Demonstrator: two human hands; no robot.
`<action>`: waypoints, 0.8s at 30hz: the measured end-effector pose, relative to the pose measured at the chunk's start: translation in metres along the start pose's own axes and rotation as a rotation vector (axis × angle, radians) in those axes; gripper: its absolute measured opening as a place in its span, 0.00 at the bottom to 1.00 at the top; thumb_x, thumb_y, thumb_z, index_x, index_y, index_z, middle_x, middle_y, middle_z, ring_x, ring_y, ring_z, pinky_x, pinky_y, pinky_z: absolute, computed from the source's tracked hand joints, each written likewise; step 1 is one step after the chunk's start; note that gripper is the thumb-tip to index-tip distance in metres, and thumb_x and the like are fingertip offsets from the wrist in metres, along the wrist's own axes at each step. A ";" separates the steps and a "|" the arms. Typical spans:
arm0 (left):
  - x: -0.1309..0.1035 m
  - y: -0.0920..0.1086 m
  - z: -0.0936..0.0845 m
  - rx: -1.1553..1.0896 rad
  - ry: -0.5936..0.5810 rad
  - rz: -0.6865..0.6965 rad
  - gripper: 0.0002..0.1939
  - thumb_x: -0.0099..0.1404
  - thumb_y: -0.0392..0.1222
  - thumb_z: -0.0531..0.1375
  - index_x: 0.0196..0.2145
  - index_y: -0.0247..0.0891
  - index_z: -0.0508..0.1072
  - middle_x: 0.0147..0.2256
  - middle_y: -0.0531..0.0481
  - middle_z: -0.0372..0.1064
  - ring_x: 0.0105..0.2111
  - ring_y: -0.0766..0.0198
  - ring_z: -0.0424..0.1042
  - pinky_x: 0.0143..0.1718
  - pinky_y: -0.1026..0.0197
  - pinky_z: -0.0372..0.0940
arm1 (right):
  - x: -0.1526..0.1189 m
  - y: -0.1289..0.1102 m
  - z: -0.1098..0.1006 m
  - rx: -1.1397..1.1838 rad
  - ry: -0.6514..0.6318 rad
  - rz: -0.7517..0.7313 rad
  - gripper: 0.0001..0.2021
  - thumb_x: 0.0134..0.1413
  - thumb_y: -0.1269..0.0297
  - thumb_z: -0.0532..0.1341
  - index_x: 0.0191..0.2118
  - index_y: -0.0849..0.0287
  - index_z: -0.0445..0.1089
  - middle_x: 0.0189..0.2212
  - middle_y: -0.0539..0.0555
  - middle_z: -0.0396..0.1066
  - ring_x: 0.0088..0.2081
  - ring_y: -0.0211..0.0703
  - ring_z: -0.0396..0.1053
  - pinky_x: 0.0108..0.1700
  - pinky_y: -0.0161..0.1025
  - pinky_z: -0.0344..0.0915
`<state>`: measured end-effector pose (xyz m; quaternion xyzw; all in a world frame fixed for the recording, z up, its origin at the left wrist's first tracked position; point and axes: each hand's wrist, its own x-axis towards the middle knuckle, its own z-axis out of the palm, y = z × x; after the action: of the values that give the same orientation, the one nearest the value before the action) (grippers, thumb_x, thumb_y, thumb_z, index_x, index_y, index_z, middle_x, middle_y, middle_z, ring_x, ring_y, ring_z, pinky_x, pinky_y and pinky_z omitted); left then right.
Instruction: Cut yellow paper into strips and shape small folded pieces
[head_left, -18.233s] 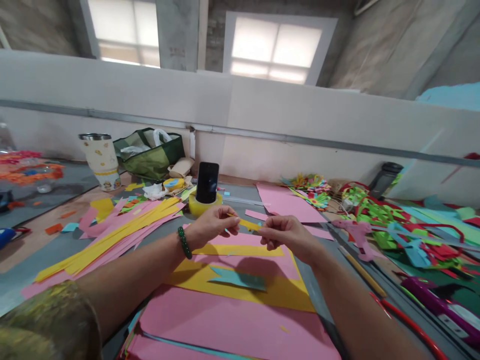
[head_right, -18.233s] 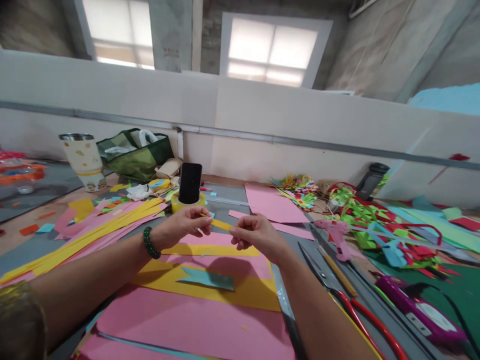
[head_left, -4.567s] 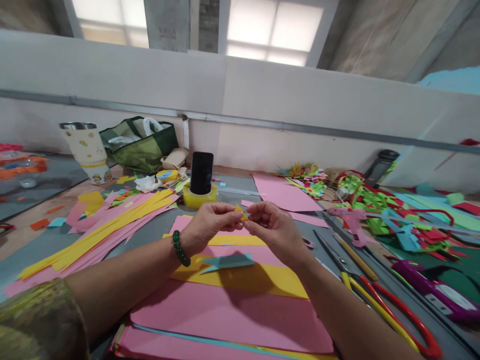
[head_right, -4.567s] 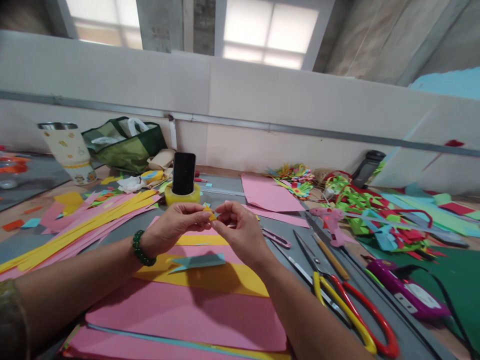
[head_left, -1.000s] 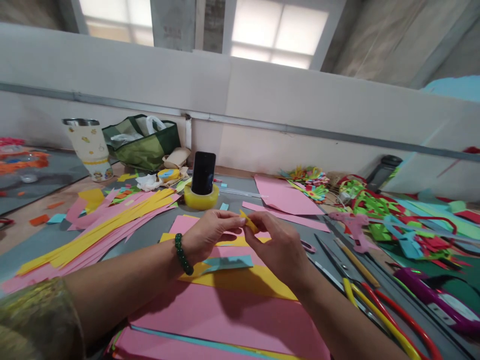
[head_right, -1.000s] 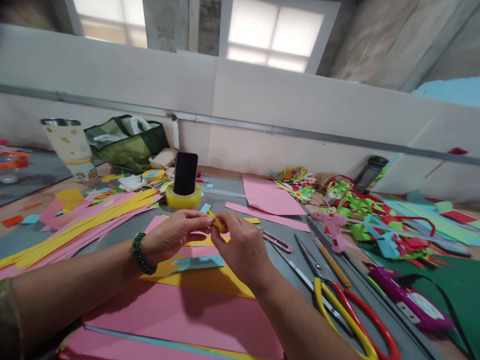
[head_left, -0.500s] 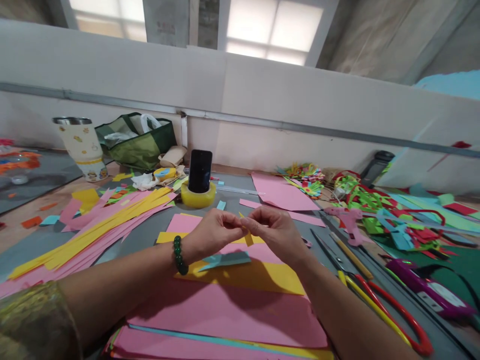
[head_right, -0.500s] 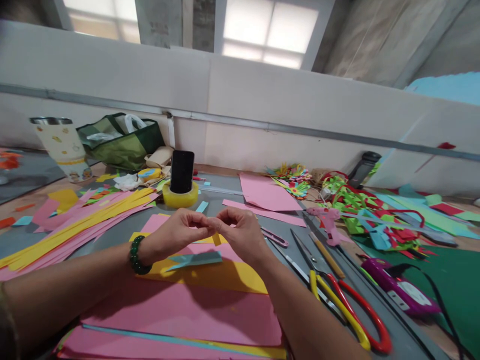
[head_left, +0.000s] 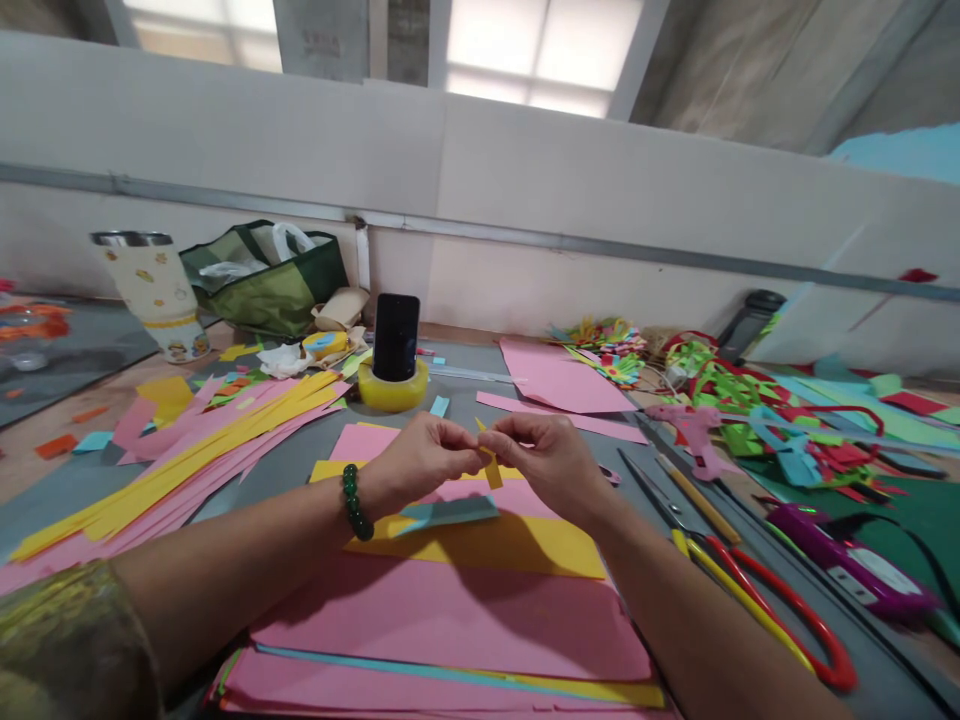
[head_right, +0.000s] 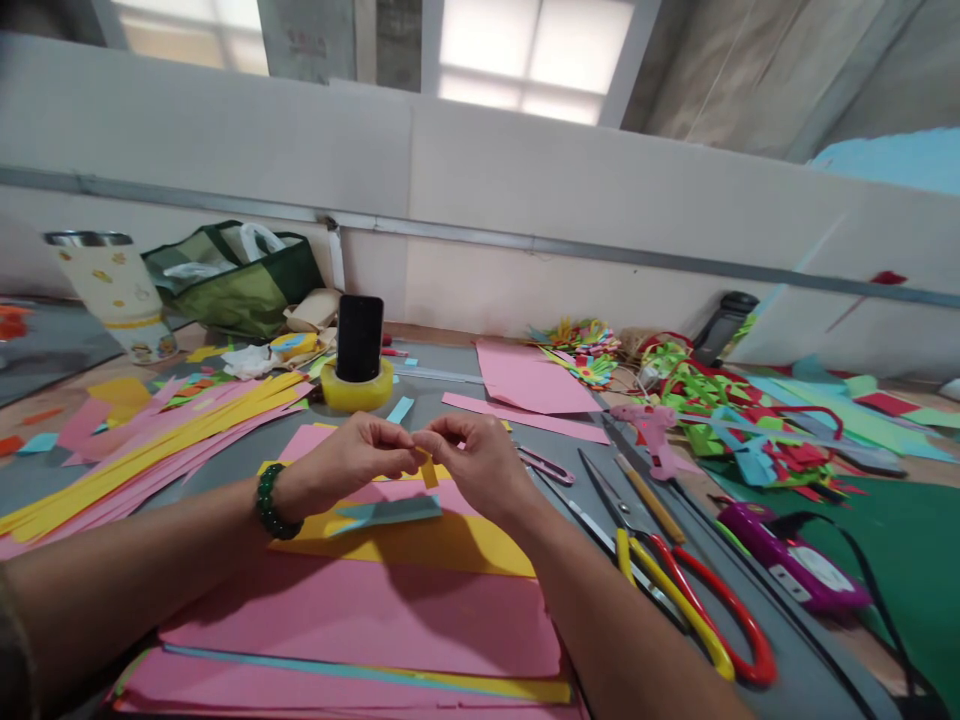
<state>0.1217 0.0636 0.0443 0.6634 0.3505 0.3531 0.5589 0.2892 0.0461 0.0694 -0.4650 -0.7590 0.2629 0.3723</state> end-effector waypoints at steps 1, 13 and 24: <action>0.000 0.000 -0.001 -0.020 0.003 -0.009 0.09 0.51 0.43 0.63 0.25 0.32 0.77 0.21 0.53 0.65 0.24 0.70 0.59 0.28 0.65 0.56 | 0.000 0.000 -0.001 0.025 -0.008 0.008 0.16 0.53 0.54 0.59 0.24 0.61 0.70 0.20 0.50 0.67 0.24 0.35 0.62 0.26 0.33 0.59; 0.001 0.004 -0.003 -0.301 0.080 -0.083 0.14 0.48 0.47 0.69 0.25 0.32 0.75 0.22 0.52 0.68 0.24 0.71 0.64 0.31 0.66 0.60 | 0.002 0.004 -0.001 0.288 -0.038 0.227 0.16 0.39 0.62 0.68 0.35 0.60 0.64 0.23 0.50 0.72 0.26 0.37 0.67 0.28 0.35 0.59; 0.004 0.003 -0.014 -0.381 -0.035 -0.007 0.15 0.54 0.50 0.66 0.30 0.34 0.77 0.27 0.50 0.71 0.27 0.70 0.69 0.33 0.66 0.63 | 0.002 0.003 -0.008 0.440 -0.111 0.244 0.21 0.39 0.62 0.69 0.41 0.59 0.64 0.20 0.43 0.67 0.24 0.33 0.63 0.30 0.35 0.60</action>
<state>0.1123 0.0736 0.0493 0.5503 0.2698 0.3996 0.6817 0.2969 0.0497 0.0721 -0.4458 -0.6412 0.4898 0.3877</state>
